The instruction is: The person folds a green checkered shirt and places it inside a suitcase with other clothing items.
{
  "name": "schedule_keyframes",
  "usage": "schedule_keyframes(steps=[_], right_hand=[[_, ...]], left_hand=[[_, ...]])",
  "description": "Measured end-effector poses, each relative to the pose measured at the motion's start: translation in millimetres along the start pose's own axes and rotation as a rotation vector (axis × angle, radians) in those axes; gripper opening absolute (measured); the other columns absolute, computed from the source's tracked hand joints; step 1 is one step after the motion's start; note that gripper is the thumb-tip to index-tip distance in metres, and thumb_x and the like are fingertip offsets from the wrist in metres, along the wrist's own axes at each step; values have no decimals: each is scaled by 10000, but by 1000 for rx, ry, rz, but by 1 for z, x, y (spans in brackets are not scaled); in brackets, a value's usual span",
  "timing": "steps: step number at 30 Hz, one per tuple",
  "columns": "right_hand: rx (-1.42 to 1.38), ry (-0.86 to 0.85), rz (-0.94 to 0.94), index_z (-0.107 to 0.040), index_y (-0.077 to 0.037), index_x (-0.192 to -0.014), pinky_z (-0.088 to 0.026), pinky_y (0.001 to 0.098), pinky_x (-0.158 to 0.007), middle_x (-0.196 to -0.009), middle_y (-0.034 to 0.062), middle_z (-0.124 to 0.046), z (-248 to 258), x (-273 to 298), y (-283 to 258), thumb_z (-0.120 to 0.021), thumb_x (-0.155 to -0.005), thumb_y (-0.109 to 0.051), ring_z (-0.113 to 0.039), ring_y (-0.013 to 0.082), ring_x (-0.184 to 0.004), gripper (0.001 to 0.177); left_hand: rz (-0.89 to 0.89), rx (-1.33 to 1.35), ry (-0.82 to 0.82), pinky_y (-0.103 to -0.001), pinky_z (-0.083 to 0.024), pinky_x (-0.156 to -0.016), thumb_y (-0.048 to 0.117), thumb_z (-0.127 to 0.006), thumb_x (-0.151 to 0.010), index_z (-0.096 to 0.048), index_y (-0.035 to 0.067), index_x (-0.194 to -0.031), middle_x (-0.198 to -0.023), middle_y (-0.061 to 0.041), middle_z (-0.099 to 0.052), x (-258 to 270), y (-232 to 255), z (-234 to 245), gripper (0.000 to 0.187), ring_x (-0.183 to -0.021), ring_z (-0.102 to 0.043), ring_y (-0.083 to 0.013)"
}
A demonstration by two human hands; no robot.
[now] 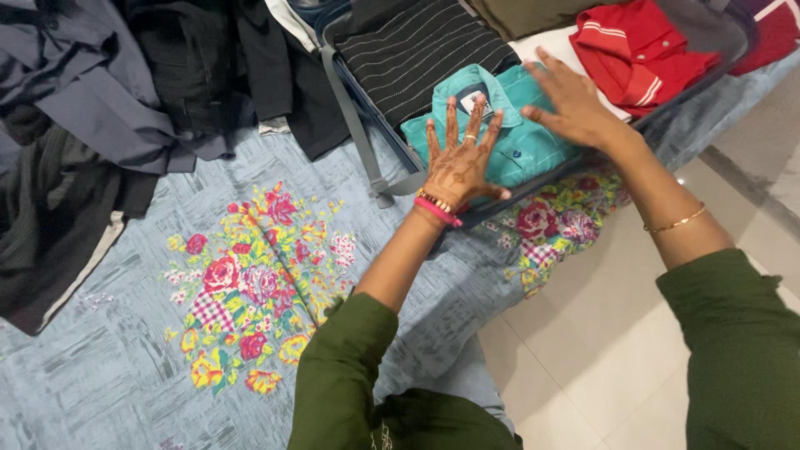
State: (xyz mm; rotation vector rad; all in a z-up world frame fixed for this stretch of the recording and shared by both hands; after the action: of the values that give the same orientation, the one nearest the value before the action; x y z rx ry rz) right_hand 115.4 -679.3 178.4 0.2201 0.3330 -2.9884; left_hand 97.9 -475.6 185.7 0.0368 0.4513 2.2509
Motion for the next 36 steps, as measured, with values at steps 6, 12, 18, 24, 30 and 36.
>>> schedule_keyframes(steps=[6,12,18,24,30,36], right_hand=[[176,-391,-60,-67,-286,-1637,-45,630,-1202,-1712,116,86,-59,12,18,-226,-884,-808,69,390,-1565,930],[173,-483,-119,-14,-307,-1633,-16,635,-1195,-1702,96,154,-79,8,31,-213,-839,-846,110,378,-1559,980],[206,-541,-164,-44,-272,-1633,-26,653,-1195,-1711,84,176,-92,6,42,-236,-832,-861,109,348,-1575,1013],[177,-486,-175,-162,-220,-1624,-64,669,-1180,-1720,85,102,-85,6,35,-298,-817,-870,55,342,-1579,1046],[18,-2,-181,-458,-164,-1562,-180,619,-1196,-1677,77,-306,-18,35,-2,-462,-912,-705,-262,334,-1538,846],[50,111,-213,-519,-59,-1511,-348,560,-1079,-1627,116,-435,-10,31,6,-529,-1001,-582,-431,315,-1437,730]], left_hand=[[69,-115,-179,-786,-26,-1144,830,-744,-625,-169,425,-1611,-1728,8,42,-4,-20,-51,1211,-1539,96,-489],[150,30,-253,-775,46,-1191,870,-292,-923,-204,449,-1627,-1739,71,19,-18,-35,-97,825,-1570,62,-490],[151,-107,-118,-781,48,-1132,802,-269,-917,-230,452,-1599,-1710,100,17,-22,-38,-119,769,-1543,77,-470],[178,-175,-62,-781,24,-1154,815,-302,-913,-269,466,-1590,-1719,120,-33,-22,-37,-117,762,-1562,35,-457],[118,-138,103,-679,-117,-1212,769,-372,-916,-291,469,-1584,-1703,72,-119,-13,-22,-77,737,-1507,-173,-503],[80,-151,337,-587,-196,-1269,683,-382,-1002,-338,340,-1610,-1692,31,-278,-1,-12,-39,700,-1537,-260,-416]])
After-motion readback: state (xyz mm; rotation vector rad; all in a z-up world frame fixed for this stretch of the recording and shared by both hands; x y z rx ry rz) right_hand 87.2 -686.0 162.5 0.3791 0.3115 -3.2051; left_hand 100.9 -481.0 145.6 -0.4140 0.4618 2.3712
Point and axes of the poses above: each hand's wrist, its own x-axis away from the middle knuckle, its own z-axis out of the back of the hand, y = z × x, the point moved 9 cm from there along -x, towards the middle knuckle
